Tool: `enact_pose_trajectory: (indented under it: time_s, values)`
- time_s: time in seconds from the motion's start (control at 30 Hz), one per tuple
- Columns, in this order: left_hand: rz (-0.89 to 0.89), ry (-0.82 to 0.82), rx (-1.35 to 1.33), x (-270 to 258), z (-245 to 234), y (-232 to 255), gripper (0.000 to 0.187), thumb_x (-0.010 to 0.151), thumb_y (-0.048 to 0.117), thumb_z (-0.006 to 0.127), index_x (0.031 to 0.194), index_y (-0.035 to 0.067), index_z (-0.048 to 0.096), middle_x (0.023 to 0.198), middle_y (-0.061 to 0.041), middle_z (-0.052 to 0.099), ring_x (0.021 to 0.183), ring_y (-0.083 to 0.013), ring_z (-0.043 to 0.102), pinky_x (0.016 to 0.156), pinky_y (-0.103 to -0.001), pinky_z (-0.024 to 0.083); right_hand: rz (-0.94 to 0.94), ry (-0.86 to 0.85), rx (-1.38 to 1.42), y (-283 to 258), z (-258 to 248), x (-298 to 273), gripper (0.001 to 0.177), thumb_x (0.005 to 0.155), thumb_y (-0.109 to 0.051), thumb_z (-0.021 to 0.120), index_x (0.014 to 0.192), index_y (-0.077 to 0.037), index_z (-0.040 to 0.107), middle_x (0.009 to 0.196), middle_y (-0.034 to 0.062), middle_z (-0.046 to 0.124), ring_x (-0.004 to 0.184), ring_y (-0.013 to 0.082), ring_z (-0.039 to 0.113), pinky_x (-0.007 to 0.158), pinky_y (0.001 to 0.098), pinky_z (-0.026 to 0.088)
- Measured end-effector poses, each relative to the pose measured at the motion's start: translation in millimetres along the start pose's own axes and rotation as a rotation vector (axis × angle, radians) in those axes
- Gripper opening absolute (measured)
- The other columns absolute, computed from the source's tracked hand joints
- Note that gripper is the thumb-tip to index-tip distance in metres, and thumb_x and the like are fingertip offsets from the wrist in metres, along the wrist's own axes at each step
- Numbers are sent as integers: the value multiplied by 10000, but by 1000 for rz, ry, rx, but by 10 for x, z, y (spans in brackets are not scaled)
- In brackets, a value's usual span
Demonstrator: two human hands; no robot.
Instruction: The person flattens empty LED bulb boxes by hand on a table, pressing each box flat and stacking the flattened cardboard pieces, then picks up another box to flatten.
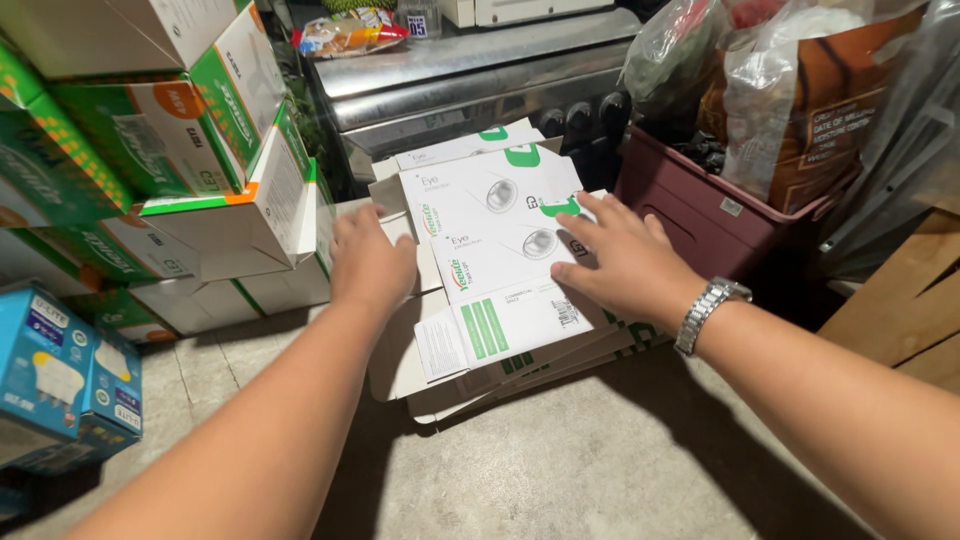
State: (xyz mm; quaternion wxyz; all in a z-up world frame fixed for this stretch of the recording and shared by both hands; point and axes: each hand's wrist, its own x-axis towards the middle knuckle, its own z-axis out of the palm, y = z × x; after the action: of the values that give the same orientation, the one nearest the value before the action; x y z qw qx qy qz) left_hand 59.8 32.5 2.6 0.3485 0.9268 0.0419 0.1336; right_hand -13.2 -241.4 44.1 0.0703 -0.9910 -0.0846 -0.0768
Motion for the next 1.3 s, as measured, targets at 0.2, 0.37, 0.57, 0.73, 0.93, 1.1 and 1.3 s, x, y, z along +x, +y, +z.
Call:
enact_pose_trajectory:
  time_s: [0.2,0.37,0.57,0.73,0.93,1.1,1.3]
  values:
    - [108,-44,84,-491,-4,58,659,945,396,580,1523,146,386,1608,-181,257,1504,-384,201,1189,-573,188,-6,-11,-67,-124,105,-227,637,964,-595,402,1528,-299,429,1667,71,230,1553,314,121,1191,637,90]
    - [225,-251,282,-878,42,163,693,971,534,442,1580,241,292,1686,-122,98,1557,-343,33,1210,-637,45,-21,-49,-84,-128,253,-352,676,975,-614,333,1568,-290,331,1675,56,190,1539,337,108,1178,647,80]
    - [248,-297,332,-996,114,105,769,957,593,379,1608,221,205,1683,-150,44,1538,-370,43,1189,-634,57,-42,-36,-145,-78,487,-359,697,979,-620,313,1586,-280,269,1682,59,145,1538,330,95,1181,622,82]
    - [225,-232,298,-895,221,29,716,964,537,466,1568,197,287,1668,-163,89,1548,-370,40,1199,-625,22,-28,-78,-138,-26,549,-304,701,973,-622,308,1593,-301,244,1683,51,125,1540,318,77,1185,613,73]
    - [126,-2,-4,-325,176,-1,433,945,299,586,1342,127,581,1486,-139,511,1429,-319,417,1184,-496,312,-50,-38,-100,-5,539,-274,672,986,-596,312,1587,-297,274,1682,71,149,1542,330,83,1186,612,57]
    - [-59,-127,-40,0,137,42,296,942,276,599,1230,241,653,1246,-61,688,1248,-260,571,1076,-439,411,-64,3,-60,-11,502,-271,645,985,-560,358,1563,-275,350,1655,95,230,1525,345,143,1168,637,71]
    - [86,-101,-72,121,190,36,288,864,161,720,1147,203,687,1091,-14,727,1015,-209,682,961,-393,476,-93,134,-31,-1,412,-209,578,982,-492,437,1477,-201,506,1574,130,390,1473,357,282,1146,651,126]
